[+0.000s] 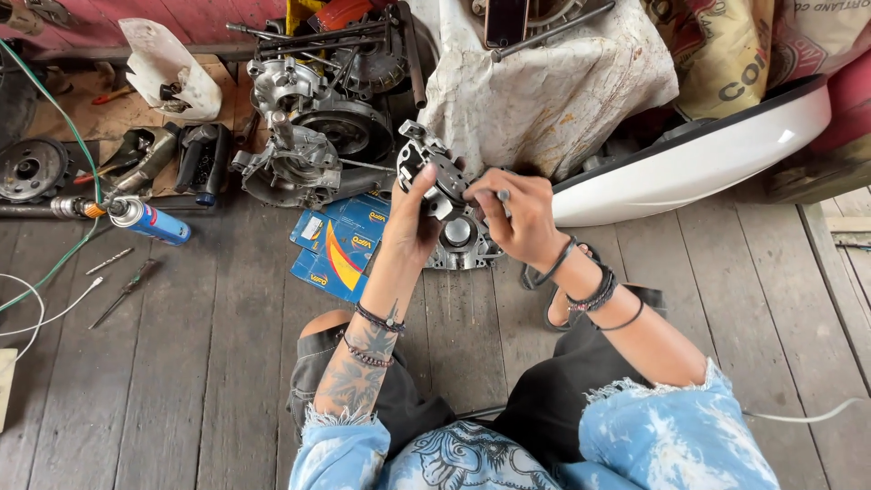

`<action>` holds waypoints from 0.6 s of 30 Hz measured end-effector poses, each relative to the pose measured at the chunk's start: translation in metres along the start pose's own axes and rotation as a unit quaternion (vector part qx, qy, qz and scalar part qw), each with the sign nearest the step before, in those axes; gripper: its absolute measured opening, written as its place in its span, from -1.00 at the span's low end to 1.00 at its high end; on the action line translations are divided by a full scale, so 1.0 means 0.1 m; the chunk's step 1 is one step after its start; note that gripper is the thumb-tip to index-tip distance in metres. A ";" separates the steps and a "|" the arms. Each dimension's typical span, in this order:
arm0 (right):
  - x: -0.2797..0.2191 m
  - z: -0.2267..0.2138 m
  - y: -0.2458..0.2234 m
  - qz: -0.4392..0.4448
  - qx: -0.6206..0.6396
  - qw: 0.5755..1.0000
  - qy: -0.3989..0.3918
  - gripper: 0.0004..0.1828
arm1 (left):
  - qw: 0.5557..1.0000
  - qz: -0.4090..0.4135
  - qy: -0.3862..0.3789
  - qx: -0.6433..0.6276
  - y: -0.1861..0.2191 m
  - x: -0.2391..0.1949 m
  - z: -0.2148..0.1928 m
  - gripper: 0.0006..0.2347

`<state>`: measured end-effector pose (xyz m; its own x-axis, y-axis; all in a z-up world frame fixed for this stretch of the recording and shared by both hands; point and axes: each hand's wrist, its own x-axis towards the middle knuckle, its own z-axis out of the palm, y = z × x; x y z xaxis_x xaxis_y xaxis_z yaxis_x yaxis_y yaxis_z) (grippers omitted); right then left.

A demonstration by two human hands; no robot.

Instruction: Inspecting and adjusting a motorcycle engine component using a screwdriver while sitting on a wooden floor.

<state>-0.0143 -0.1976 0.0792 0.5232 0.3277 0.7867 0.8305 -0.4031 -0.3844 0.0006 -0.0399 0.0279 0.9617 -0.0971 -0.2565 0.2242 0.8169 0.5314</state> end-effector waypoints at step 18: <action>-0.13 0.26 -0.04 0.353 0.287 0.881 0.129 -0.48 | 0.999 0.022 0.005 -0.036 -0.09 0.19 -0.33 -0.56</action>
<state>-0.0199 -0.1782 0.0582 0.9489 -0.0658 0.3087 0.3139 0.0945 -0.9447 0.0114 -0.0304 -0.0089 0.9687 -0.0548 -0.2421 0.1693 0.8592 0.4828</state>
